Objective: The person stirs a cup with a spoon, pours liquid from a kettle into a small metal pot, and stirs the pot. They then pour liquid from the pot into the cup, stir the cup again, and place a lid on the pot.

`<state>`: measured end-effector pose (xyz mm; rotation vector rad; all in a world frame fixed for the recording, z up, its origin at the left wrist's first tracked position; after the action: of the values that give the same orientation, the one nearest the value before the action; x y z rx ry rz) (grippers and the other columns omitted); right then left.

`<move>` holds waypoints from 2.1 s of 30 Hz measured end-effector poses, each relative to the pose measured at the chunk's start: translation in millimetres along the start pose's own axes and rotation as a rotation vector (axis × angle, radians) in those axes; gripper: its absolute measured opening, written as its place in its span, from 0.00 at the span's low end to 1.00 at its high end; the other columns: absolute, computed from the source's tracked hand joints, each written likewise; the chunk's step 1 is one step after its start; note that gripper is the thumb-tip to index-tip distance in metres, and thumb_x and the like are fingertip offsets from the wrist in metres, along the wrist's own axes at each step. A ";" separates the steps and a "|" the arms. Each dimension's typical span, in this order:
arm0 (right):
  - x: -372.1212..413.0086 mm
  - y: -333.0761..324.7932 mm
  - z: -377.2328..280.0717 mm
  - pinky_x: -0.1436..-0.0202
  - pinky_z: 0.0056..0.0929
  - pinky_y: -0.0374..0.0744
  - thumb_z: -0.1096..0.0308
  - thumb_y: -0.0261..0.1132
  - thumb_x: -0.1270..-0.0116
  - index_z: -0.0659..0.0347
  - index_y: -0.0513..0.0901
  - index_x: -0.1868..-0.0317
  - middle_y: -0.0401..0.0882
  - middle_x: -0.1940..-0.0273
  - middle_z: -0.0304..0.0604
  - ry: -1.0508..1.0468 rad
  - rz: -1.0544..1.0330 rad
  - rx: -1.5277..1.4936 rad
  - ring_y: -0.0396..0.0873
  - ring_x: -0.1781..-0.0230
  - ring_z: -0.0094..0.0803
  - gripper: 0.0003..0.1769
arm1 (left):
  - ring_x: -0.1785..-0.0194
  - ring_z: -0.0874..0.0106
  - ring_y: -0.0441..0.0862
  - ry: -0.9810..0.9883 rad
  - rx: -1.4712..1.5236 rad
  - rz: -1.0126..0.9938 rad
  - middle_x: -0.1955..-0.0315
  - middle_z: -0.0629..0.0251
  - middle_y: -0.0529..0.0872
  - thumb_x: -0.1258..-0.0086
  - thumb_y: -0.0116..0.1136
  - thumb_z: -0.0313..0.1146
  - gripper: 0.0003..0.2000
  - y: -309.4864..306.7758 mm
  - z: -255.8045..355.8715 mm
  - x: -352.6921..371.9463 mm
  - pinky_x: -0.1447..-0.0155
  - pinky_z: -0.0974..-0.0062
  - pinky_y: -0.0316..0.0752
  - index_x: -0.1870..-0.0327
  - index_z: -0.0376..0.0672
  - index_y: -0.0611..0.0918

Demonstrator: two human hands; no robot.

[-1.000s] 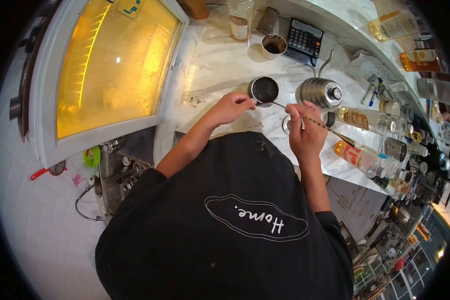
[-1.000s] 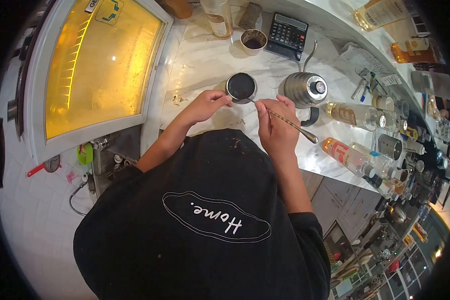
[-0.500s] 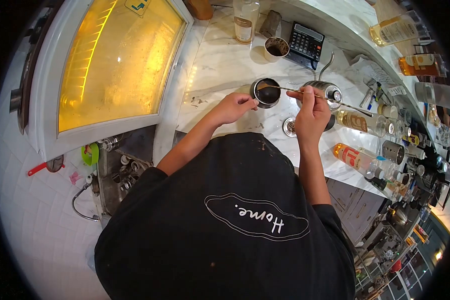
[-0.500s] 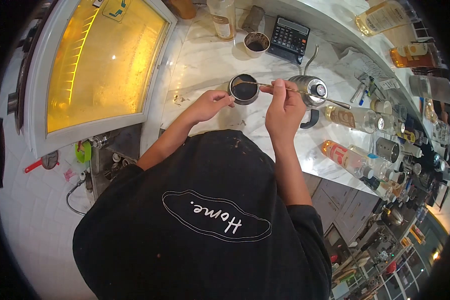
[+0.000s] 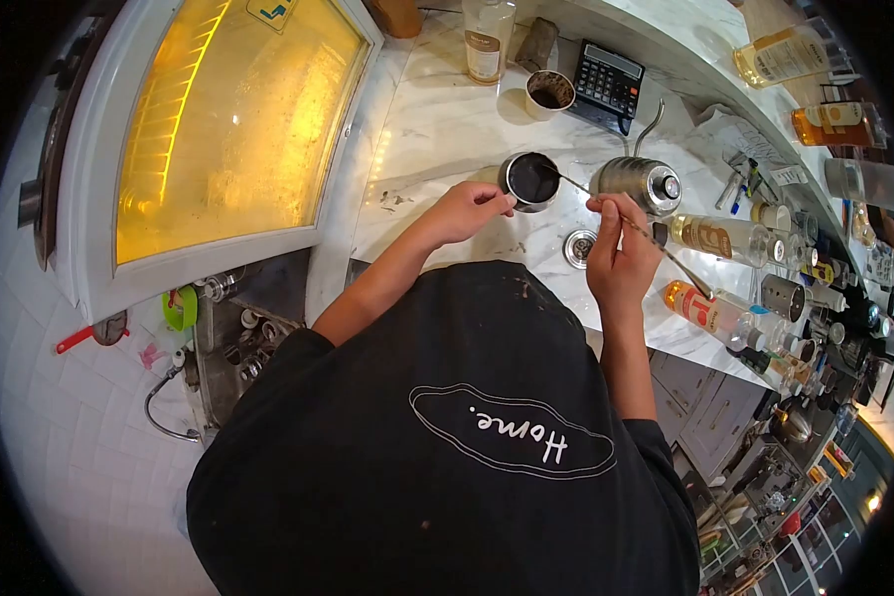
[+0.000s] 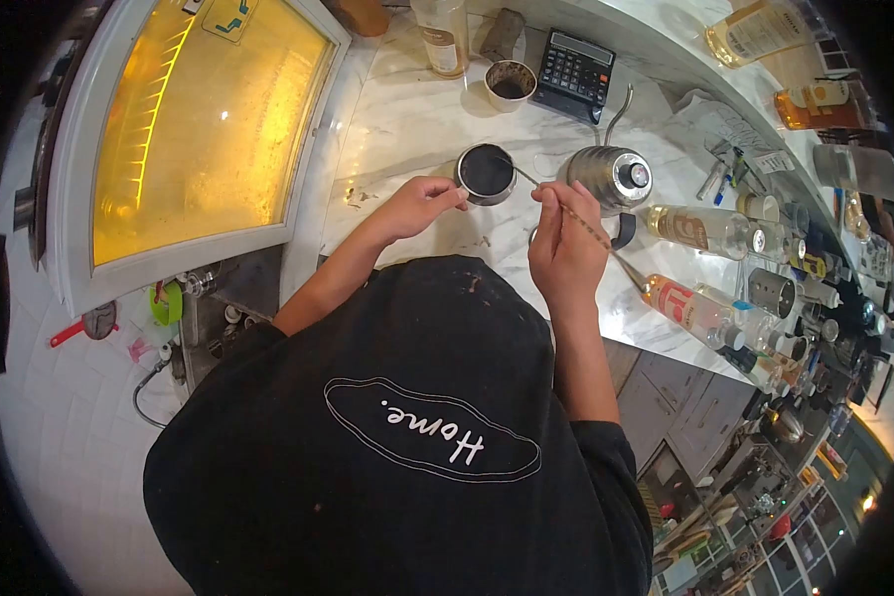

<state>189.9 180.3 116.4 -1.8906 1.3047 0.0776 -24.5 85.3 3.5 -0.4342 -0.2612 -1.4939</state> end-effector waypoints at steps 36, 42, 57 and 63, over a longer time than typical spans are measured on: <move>-19.1 15.1 13.3 0.58 0.25 0.79 0.70 0.62 0.20 0.65 0.84 0.51 0.91 0.67 0.43 0.241 0.018 -0.221 0.86 0.69 0.27 0.07 | 0.55 0.75 0.86 0.065 -0.027 0.040 0.61 0.63 0.93 0.20 0.60 0.48 0.19 -0.1 2.1 2.6 0.44 0.73 0.77 0.56 0.38 0.90; -6.8 2.0 4.9 0.57 0.40 0.81 0.73 0.69 0.26 0.63 0.85 0.57 0.86 0.67 0.45 -0.010 -0.060 0.039 0.86 0.61 0.45 0.03 | 0.51 0.72 0.84 0.016 -0.015 0.029 0.59 0.63 0.92 0.20 0.58 0.46 0.18 1.1 4.7 3.8 0.38 0.69 0.74 0.55 0.39 0.90; -19.5 19.8 -12.5 0.59 0.30 0.81 0.68 0.62 0.19 0.67 0.85 0.56 0.88 0.71 0.41 0.394 -0.102 -0.324 0.87 0.65 0.24 0.10 | 0.51 0.73 0.84 0.019 -0.051 0.015 0.58 0.64 0.92 0.19 0.58 0.46 0.18 0.0 -2.6 -1.1 0.38 0.68 0.75 0.54 0.38 0.90; -23.7 29.9 -1.6 0.54 0.25 0.81 0.67 0.59 0.17 0.70 0.84 0.49 0.90 0.66 0.40 0.520 0.037 -0.650 0.86 0.63 0.21 0.13 | 0.51 0.72 0.85 0.020 -0.040 0.017 0.58 0.64 0.92 0.19 0.57 0.47 0.19 0.7 -3.6 -1.3 0.38 0.68 0.75 0.54 0.38 0.90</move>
<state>154.3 193.2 111.2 -2.5477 1.8180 0.0297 -24.3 85.0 -0.4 -0.4516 -0.2119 -1.4884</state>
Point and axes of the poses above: each hand's wrist, its own x-axis away from the middle knuckle, its own y-axis out of the palm, z = x × y, the point moved 1 cm from there along -x, towards the middle knuckle
